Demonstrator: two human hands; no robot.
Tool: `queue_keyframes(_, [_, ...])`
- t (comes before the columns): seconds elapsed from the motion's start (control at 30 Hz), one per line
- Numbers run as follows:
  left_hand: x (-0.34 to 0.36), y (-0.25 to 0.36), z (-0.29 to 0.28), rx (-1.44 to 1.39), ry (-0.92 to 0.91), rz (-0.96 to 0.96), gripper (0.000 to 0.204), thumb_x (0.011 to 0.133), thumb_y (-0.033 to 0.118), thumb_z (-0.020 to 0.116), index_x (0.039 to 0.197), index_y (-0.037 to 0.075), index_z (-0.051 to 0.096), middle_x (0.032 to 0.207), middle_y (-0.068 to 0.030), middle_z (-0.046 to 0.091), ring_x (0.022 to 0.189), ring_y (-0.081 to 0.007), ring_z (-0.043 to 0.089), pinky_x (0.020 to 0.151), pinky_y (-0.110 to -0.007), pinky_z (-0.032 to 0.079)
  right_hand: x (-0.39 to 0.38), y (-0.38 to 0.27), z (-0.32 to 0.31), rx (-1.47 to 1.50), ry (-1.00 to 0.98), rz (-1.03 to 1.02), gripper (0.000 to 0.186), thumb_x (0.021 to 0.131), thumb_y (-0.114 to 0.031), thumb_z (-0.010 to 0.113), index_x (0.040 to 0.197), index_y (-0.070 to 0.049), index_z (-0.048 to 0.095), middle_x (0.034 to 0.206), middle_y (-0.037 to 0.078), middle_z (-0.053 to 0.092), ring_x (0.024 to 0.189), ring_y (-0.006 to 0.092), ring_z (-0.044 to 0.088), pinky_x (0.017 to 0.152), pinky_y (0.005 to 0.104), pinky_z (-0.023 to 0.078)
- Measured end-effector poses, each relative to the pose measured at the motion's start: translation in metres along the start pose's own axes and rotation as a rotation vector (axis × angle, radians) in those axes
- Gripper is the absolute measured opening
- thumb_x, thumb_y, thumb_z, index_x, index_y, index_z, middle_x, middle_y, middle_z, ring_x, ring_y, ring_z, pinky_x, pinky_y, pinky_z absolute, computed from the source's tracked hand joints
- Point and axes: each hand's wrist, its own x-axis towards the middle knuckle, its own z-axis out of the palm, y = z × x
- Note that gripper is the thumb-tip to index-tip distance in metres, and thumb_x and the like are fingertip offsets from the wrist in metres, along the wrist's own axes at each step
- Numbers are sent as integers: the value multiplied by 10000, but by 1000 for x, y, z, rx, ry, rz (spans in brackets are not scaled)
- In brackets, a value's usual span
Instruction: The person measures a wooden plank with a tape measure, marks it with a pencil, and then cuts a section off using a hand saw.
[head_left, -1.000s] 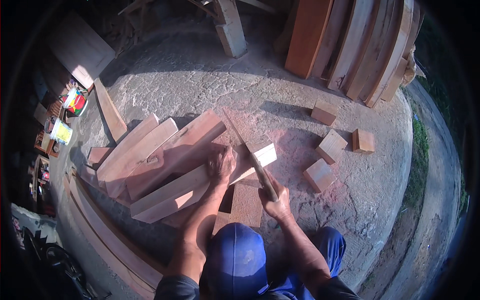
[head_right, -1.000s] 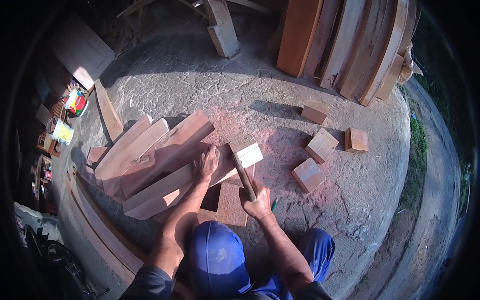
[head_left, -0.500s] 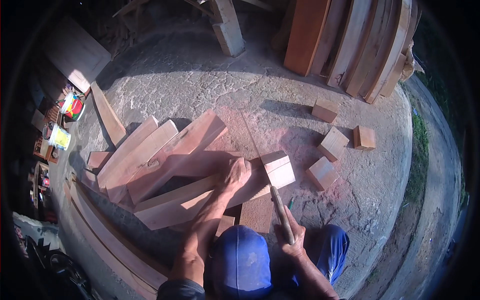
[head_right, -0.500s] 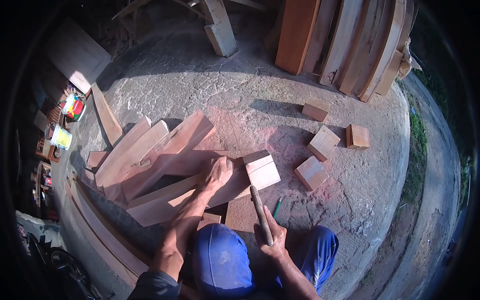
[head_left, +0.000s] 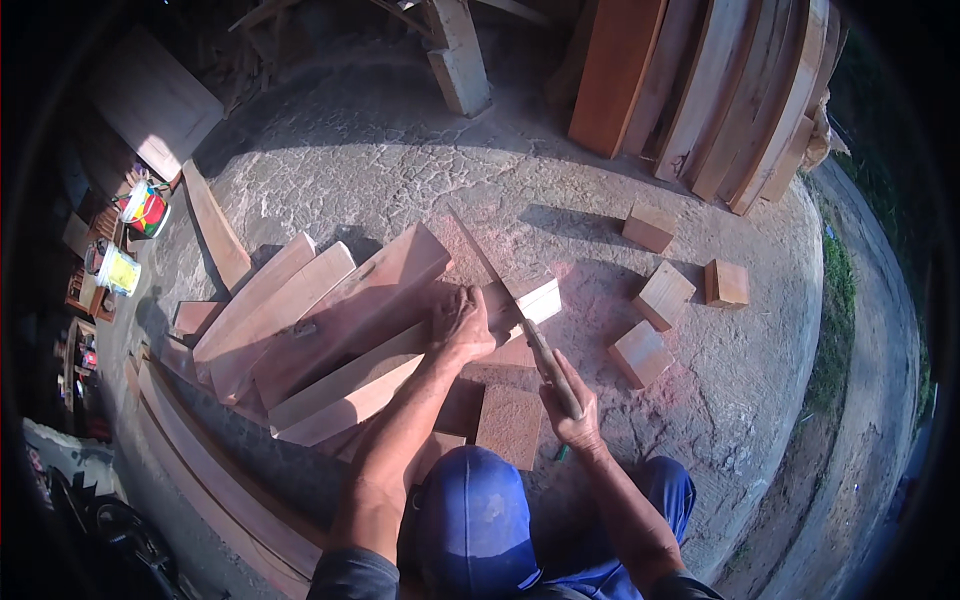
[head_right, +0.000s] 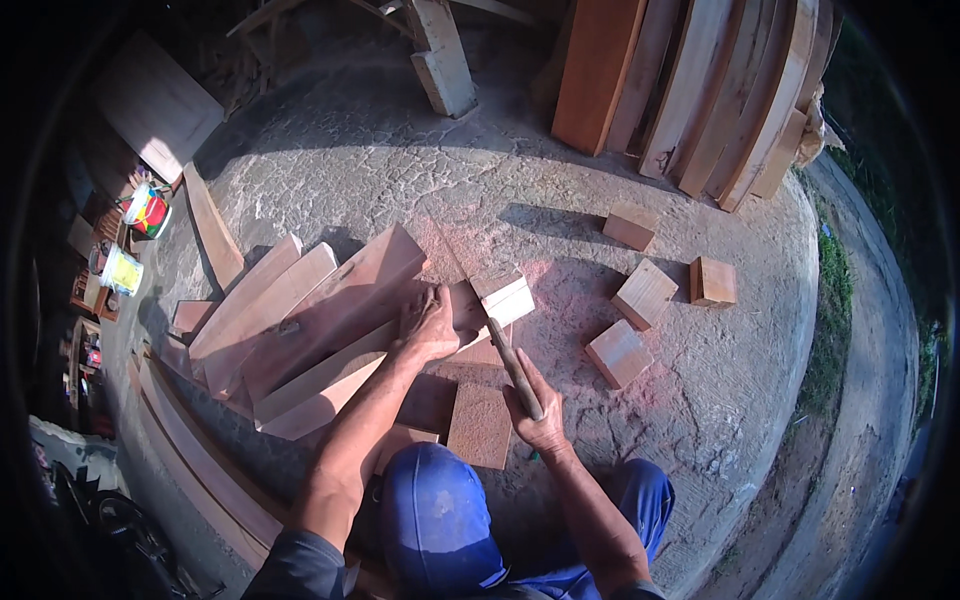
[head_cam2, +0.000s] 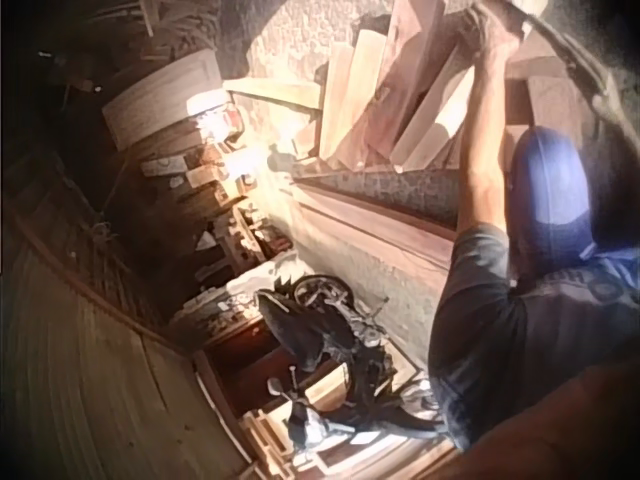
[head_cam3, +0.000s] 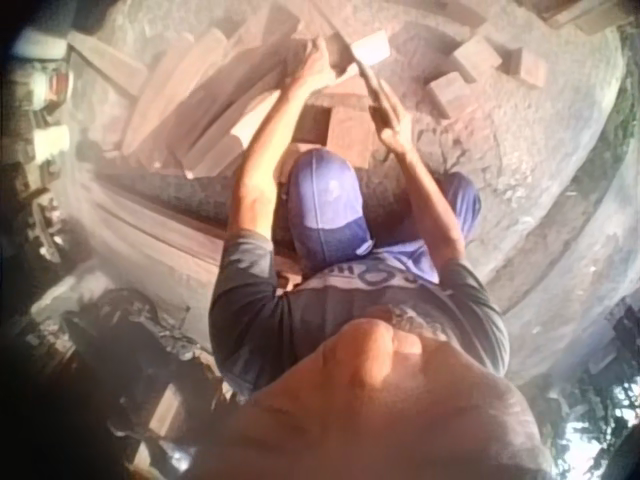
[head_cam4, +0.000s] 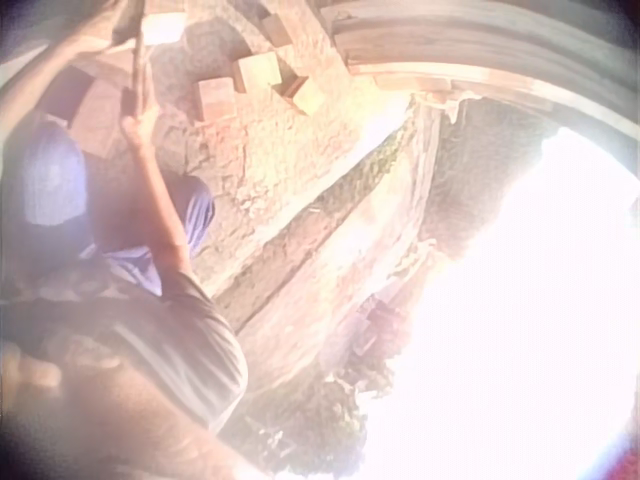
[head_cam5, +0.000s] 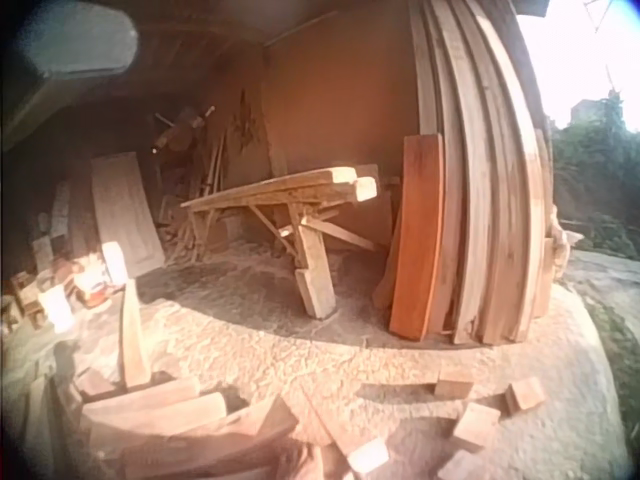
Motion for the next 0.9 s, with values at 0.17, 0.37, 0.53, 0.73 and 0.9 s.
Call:
queue_keyframes(0.17, [16, 8, 32, 37, 53, -121, 489, 875, 115, 701, 1283, 118, 431, 1340, -111, 549, 1326, -294, 502, 1039, -606, 385, 25, -38, -13, 12, -57, 52, 601, 910, -181, 718, 1466, -63, 523, 1395, 207, 616, 1284, 348, 599, 1032, 396, 511])
queue_keyframes(0.37, [-6, 8, 72, 267, 329, -111, 311, 945, 155, 584, 1241, 201, 499, 1112, -10, 625, 1142, -199, 590, 878, -496, 442, 15, -26, -23, -80, -137, -2, 573, 935, -192, 692, 1476, -120, 518, 1464, 183, 561, 1274, 346, 605, 1027, 409, 530])
queue_keyframes(0.53, [-1, 9, 64, 306, 411, -88, 179, 954, 244, 561, 1129, 207, 556, 998, 9, 662, 1023, -196, 629, 827, -458, 438, 19, -12, -27, -171, -218, -73, 588, 954, -197, 660, 1503, -113, 467, 1478, 187, 539, 1249, 353, 622, 991, 409, 560])
queue_keyframes(0.73, [-4, 29, 27, 154, 153, -187, 151, 961, 155, 529, 1111, 148, 543, 1106, -61, 664, 1133, -261, 608, 933, -486, 437, 3, 15, -26, -154, -196, -135, 595, 949, -187, 683, 1494, -80, 467, 1463, 196, 550, 1271, 344, 610, 1018, 399, 540])
queue_keyframes(0.9, [6, 21, 12, 5, 95, -185, 216, 937, 106, 512, 1152, 111, 535, 1182, -122, 648, 1200, -334, 579, 981, -551, 418, 8, 21, -14, -80, -101, -185, 640, 893, -99, 726, 1483, -77, 478, 1413, 221, 578, 1237, 389, 623, 970, 414, 567])
